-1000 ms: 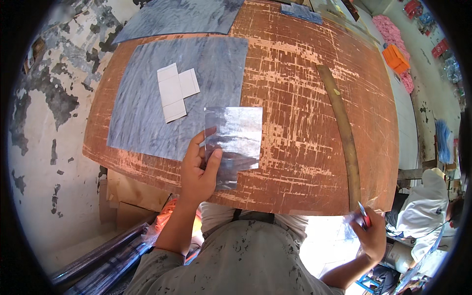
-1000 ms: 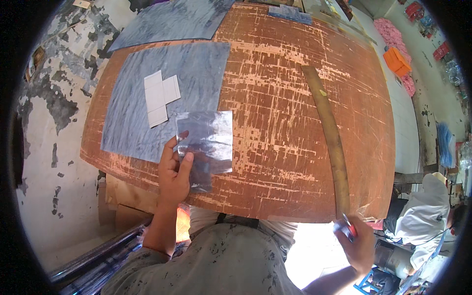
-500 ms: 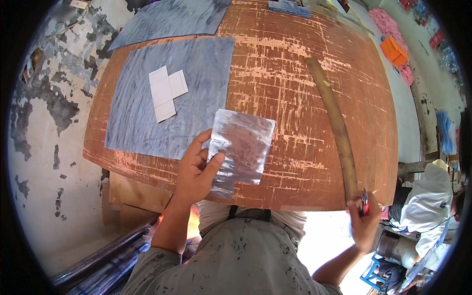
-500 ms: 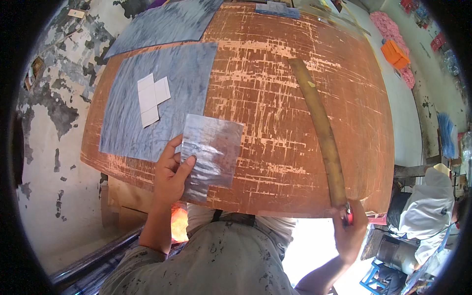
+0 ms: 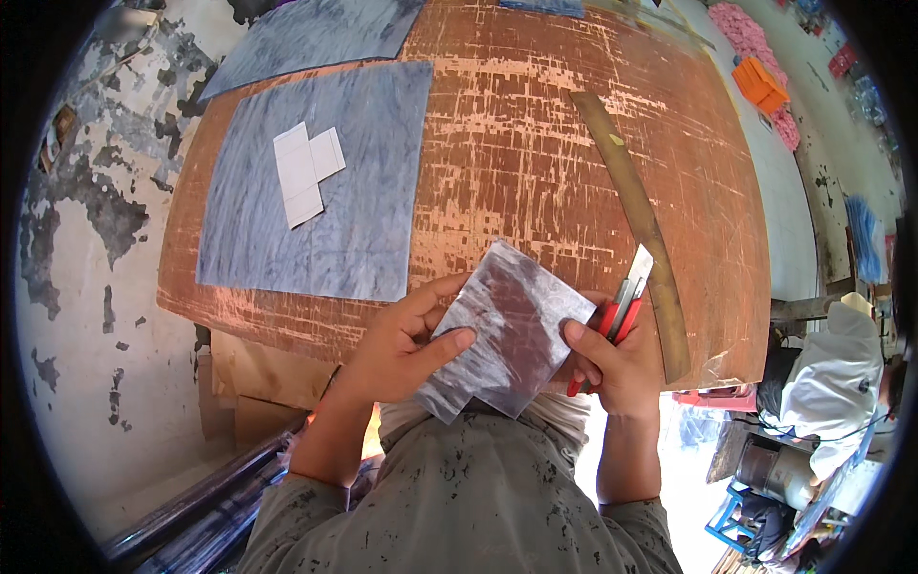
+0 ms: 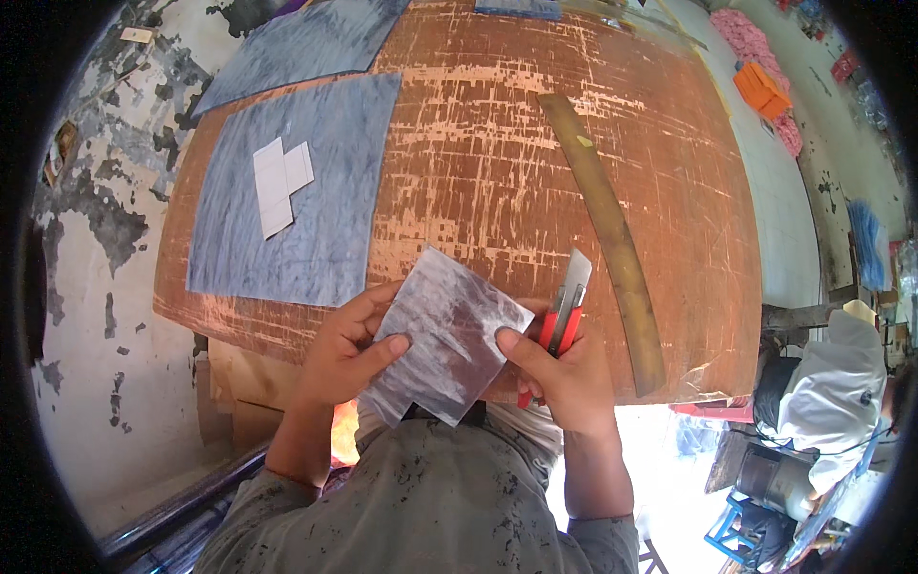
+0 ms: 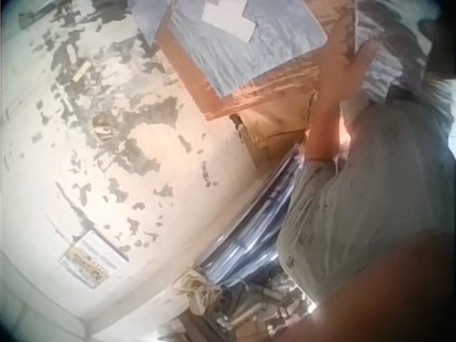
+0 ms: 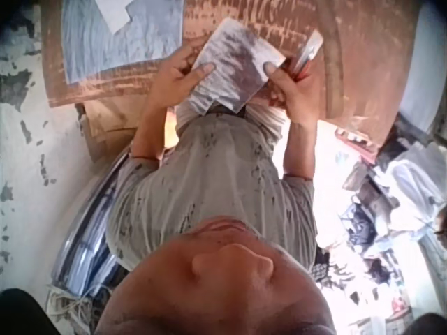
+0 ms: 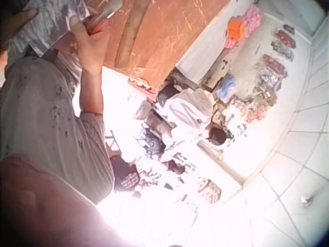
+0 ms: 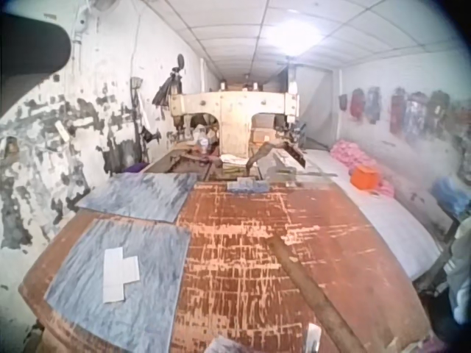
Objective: The person cuts a paper template with a utility knife, places it onto a piece of material, and trims the material using a utility knife and a ruler.
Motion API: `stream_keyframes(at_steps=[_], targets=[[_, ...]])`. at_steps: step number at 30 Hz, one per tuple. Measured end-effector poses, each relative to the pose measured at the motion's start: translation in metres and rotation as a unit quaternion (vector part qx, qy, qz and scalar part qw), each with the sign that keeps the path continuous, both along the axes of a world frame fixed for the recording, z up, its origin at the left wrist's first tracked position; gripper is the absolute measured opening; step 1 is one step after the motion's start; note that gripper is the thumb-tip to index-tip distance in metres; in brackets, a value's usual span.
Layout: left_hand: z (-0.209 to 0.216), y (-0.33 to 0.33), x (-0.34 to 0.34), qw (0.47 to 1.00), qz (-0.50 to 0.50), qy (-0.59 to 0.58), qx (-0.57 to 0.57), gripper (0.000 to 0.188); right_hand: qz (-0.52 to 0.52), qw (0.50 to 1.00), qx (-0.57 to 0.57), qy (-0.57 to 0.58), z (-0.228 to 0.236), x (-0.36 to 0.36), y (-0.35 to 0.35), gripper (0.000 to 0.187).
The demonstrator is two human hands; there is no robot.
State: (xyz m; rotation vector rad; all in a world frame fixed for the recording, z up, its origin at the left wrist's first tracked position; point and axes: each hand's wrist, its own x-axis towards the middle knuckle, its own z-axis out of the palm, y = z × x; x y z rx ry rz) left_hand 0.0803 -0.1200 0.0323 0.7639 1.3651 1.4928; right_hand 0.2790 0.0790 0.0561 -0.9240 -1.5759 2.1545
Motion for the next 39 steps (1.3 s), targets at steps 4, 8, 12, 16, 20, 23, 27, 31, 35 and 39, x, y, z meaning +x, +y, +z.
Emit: stream_keyframes(at_steps=[4, 8, 12, 16, 20, 23, 27, 31, 35, 39], targets=[[-0.005, 0.001, 0.001, 0.998, -0.007, -0.037, 0.045, 0.061, 0.001, 0.996, -0.079, 0.037, -0.006, 0.002, 0.000, 0.037], [-0.007, 0.004, 0.001, 0.997, -0.005, -0.059, 0.053, 0.061, -0.002, 0.994, -0.099, 0.055, -0.013, 0.006, -0.001, 0.041], [-0.009, 0.002, 0.001, 0.999, -0.019, -0.023, 0.040, 0.060, 0.033, 0.998, -0.041, 0.025, -0.006, 0.008, 0.000, 0.047], [-0.003, 0.001, 0.005, 0.999, -0.004, -0.002, 0.032, 0.060, 0.015, 0.999, 0.031, -0.007, 0.007, 0.004, -0.009, 0.039], [0.003, 0.000, 0.007, 0.997, 0.006, 0.077, 0.005, 0.058, -0.018, 0.985, 0.170, 0.012, -0.001, 0.001, -0.018, 0.032], [0.002, 0.000, 0.010, 0.992, 0.020, 0.121, 0.003, 0.057, -0.023, 0.958, 0.284, -0.036, -0.003, 0.000, -0.020, 0.032], [-0.007, -0.003, 0.005, 0.984, 0.005, 0.176, -0.038, 0.057, -0.024, 0.920, 0.388, -0.039, -0.002, -0.005, -0.020, 0.033], [-0.001, 0.001, 0.002, 0.993, 0.007, 0.120, -0.020, 0.059, -0.021, 0.990, 0.134, -0.034, -0.001, 0.000, -0.017, 0.028], [-0.002, 0.000, -0.009, 1.000, -0.021, 0.000, 0.005, 0.062, -0.007, 0.995, -0.093, 0.022, -0.016, 0.003, -0.005, 0.034], [-0.004, -0.002, -0.011, 1.000, -0.015, -0.024, 0.002, 0.063, -0.012, 0.972, -0.218, 0.084, -0.018, -0.003, -0.006, 0.038]])
